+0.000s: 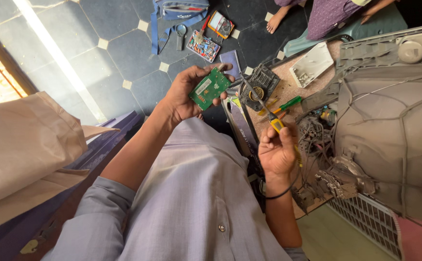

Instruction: The person holds a small green circuit board and uses a soldering iron to apply heat to specific points on the board. They repeatedly dip the soldering iron tip into a soldering station and continue working on the board while standing in a workshop.

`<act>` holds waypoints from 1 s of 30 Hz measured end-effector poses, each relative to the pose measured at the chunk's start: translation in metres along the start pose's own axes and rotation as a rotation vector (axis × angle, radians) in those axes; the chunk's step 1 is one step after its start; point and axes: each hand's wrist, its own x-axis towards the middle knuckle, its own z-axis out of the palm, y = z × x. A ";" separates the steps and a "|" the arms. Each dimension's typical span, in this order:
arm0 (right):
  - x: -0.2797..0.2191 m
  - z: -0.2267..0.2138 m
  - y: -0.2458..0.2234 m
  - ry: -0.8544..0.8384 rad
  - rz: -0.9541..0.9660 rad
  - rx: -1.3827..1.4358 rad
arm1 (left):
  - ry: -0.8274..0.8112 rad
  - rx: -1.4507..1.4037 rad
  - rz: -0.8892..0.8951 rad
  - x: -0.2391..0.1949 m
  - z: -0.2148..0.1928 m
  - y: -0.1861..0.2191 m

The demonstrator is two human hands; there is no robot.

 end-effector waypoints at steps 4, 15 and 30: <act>0.001 0.010 -0.016 0.020 -0.109 -0.267 | 0.030 -0.025 0.029 -0.005 0.003 0.002; 0.012 0.035 -0.015 0.046 -0.100 -0.445 | 0.052 -0.022 0.040 -0.006 0.010 -0.005; 0.011 0.042 -0.013 -0.062 -0.158 -0.598 | 0.081 0.065 0.069 -0.013 0.016 -0.012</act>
